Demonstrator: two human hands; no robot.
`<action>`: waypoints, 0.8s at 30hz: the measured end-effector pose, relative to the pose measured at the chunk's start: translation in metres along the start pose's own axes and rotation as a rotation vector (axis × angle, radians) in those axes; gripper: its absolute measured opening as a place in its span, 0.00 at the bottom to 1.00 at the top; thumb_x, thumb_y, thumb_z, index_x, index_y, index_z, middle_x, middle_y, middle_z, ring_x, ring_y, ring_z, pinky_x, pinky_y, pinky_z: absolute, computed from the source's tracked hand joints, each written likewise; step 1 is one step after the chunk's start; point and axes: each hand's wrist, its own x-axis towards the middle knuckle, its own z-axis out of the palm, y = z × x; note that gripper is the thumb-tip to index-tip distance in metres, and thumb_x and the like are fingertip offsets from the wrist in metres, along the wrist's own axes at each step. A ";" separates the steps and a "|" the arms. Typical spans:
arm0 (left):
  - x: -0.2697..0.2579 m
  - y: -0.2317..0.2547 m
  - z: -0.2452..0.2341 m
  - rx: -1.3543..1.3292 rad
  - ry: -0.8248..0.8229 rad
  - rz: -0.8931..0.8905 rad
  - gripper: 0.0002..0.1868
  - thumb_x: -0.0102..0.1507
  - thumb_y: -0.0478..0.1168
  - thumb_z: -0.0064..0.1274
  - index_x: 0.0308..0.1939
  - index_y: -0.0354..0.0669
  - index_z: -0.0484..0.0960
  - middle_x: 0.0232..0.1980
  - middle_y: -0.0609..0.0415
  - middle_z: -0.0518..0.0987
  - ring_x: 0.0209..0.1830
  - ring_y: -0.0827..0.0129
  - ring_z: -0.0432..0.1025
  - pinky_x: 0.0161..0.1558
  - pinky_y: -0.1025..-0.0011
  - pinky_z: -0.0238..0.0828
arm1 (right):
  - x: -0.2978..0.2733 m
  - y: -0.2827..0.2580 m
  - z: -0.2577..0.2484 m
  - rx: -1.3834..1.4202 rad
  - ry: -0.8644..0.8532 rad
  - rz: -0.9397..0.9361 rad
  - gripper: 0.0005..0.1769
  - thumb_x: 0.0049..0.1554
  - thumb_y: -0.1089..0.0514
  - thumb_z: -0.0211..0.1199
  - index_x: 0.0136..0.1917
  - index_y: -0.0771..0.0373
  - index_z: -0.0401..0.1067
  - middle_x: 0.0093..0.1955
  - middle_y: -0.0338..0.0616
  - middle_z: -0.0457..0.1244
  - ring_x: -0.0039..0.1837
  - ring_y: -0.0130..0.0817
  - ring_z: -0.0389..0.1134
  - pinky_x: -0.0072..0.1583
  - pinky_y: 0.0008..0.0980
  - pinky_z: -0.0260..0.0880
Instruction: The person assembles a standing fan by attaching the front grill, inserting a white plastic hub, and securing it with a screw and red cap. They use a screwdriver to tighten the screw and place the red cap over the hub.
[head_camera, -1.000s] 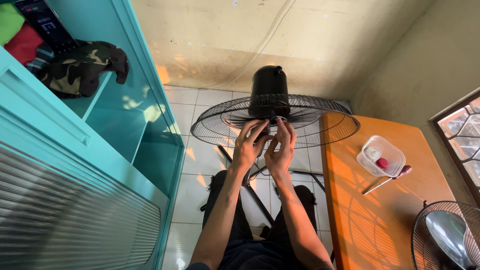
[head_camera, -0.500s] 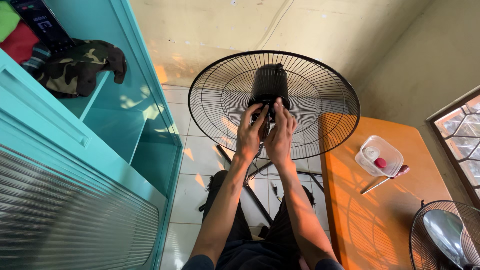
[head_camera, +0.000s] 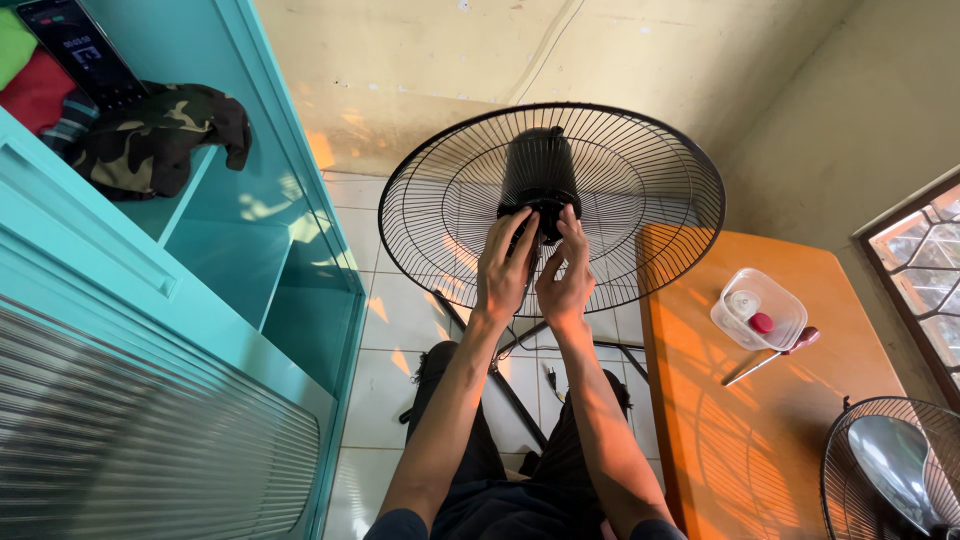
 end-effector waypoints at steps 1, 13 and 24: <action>0.001 -0.001 0.000 -0.007 -0.010 -0.001 0.26 0.63 0.26 0.57 0.66 0.39 0.76 0.67 0.51 0.73 0.66 0.51 0.71 0.65 0.58 0.76 | 0.001 0.001 0.000 -0.052 0.018 -0.022 0.23 0.59 0.79 0.51 0.67 0.72 0.62 0.77 0.61 0.57 0.80 0.55 0.56 0.69 0.43 0.67; -0.002 0.012 -0.004 -0.152 -0.081 -0.076 0.27 0.68 0.29 0.51 0.72 0.36 0.68 0.76 0.46 0.66 0.74 0.47 0.65 0.72 0.52 0.67 | -0.005 0.011 -0.010 -0.049 -0.172 0.014 0.33 0.58 0.69 0.62 0.75 0.69 0.59 0.83 0.61 0.45 0.85 0.59 0.41 0.80 0.52 0.51; -0.019 0.030 -0.001 -0.162 0.012 -0.078 0.24 0.70 0.32 0.51 0.71 0.35 0.70 0.76 0.44 0.68 0.76 0.50 0.66 0.74 0.53 0.67 | -0.011 -0.003 -0.031 -0.051 -0.170 0.079 0.26 0.58 0.73 0.59 0.70 0.68 0.66 0.81 0.56 0.52 0.85 0.55 0.45 0.80 0.50 0.56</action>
